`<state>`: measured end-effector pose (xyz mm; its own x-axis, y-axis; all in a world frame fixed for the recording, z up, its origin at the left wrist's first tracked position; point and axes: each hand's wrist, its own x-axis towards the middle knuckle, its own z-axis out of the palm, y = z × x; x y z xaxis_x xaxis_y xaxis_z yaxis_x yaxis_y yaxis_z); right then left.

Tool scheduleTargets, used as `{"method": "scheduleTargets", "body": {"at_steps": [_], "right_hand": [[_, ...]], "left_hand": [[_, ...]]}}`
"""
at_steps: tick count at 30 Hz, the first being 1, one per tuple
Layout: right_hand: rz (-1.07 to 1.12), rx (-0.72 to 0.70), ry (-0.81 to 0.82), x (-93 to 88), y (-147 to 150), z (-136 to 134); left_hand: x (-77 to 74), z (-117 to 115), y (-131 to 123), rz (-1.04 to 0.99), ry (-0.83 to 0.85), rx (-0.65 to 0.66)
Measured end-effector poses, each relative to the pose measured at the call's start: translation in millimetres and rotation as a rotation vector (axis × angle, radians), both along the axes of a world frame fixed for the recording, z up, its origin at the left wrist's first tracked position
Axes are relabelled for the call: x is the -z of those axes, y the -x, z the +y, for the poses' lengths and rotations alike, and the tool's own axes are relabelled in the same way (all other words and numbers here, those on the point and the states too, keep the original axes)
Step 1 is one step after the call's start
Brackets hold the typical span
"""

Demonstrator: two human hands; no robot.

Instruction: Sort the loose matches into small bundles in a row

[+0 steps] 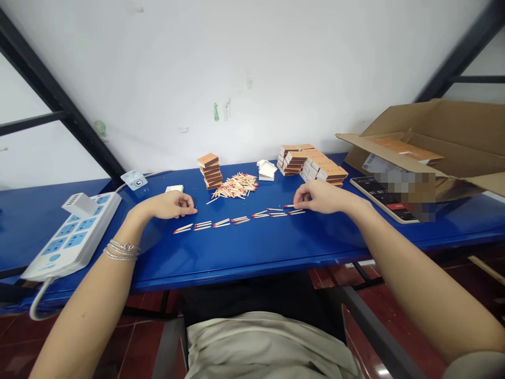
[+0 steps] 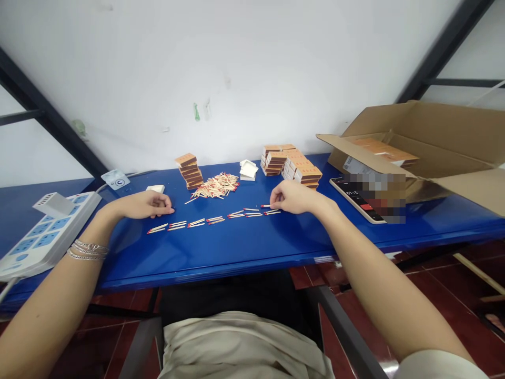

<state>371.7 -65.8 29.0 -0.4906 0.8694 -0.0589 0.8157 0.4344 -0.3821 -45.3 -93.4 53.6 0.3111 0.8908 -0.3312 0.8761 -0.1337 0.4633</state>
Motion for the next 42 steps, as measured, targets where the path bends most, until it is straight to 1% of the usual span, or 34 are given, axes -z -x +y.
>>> {"method": "scheduleTargets", "body": {"at_steps": [6, 11, 14, 17, 22, 25, 28, 32, 35, 37, 39, 42], "right_hand": [[-0.010, -0.005, 0.059, -8.0, -5, -3], [-0.008, -0.019, 0.070, -13.9, -4, 0], [0.036, -0.030, 0.023, -11.7, 3, 1], [0.116, -0.068, -0.031, -6.6, 19, -1], [0.135, -0.112, -0.045, 0.2, 46, -7], [0.127, -0.139, -0.036, 3.0, 48, -9], [0.123, -0.153, -0.027, 5.0, 42, -10], [0.162, -0.147, -0.020, 3.8, 39, -11], [0.217, -0.138, -0.043, 1.2, 48, -11], [0.231, -0.164, -0.052, 0.6, 57, -11], [0.230, -0.191, -0.050, 1.5, 66, -12], [0.238, -0.193, -0.027, 4.5, 72, -12]], "left_hand": [[2.7, 3, 2, 0.006, 0.002, 0.022], [3.6, 4, 3, -0.023, 0.022, 0.022], [2.6, 3, 1, -0.047, 0.025, 0.001], [2.5, 3, 0, -0.052, 0.028, -0.010], [4.4, 5, 3, -0.023, 0.025, 0.018], [4.9, 4, 3, -0.038, 0.031, 0.007], [4.8, 4, 3, -0.051, 0.028, 0.001], [4.7, 4, 3, -0.039, 0.019, -0.011], [4.9, 4, 2, -0.051, 0.022, -0.029], [5.4, 4, 2, -0.058, 0.030, -0.031], [6.1, 4, 3, -0.054, 0.029, -0.025], [7.1, 5, 4, -0.043, 0.021, -0.016]]}}
